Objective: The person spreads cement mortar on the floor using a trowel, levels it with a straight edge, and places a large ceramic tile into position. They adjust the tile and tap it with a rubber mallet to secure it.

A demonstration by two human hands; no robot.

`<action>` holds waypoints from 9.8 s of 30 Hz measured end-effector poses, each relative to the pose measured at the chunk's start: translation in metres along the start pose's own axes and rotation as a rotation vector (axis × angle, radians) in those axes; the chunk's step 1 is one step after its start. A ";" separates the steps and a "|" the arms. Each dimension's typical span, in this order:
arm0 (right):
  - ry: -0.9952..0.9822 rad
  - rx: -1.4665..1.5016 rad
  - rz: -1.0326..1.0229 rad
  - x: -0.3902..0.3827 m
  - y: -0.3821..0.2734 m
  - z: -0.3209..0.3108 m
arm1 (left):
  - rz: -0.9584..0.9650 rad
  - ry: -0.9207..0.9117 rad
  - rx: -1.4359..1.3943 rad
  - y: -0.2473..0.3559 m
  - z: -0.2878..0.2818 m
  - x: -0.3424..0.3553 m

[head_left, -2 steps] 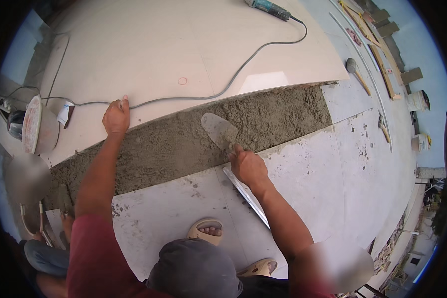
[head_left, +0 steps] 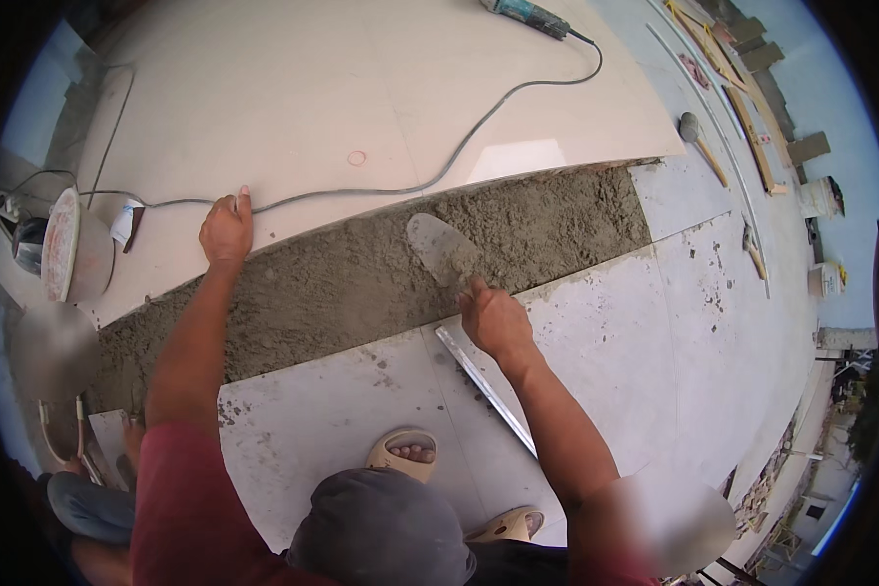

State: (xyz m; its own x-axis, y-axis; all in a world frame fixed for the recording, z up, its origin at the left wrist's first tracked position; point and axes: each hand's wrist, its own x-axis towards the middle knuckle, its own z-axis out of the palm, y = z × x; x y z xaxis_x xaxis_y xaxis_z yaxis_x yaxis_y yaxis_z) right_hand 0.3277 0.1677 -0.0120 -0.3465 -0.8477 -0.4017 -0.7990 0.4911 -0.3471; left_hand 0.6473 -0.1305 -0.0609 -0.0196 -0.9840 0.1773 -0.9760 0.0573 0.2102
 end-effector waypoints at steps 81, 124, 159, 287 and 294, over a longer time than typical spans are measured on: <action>-0.242 0.432 -0.190 -0.066 -0.032 -0.001 | -0.002 -0.076 -0.001 0.021 -0.025 -0.001; 0.116 0.040 0.196 -0.085 0.111 -0.006 | 0.010 -0.046 0.020 0.001 0.000 0.014; 0.050 0.784 0.587 -0.077 0.150 -0.059 | -0.002 -0.032 0.026 -0.008 0.002 0.016; -0.623 1.896 0.468 -0.123 -0.071 0.016 | 0.013 -0.080 0.014 0.010 -0.007 0.009; -0.174 1.371 0.500 -0.175 0.083 -0.047 | 0.056 0.084 -0.008 -0.020 0.018 0.020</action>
State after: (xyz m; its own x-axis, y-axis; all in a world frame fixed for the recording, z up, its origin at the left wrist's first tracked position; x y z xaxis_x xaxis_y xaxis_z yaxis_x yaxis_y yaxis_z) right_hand 0.2990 0.3473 0.0697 -0.2987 -0.5503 -0.7797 0.4994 0.6061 -0.6191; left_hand 0.6625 -0.1543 -0.0788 -0.0555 -0.9617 0.2684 -0.9721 0.1135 0.2055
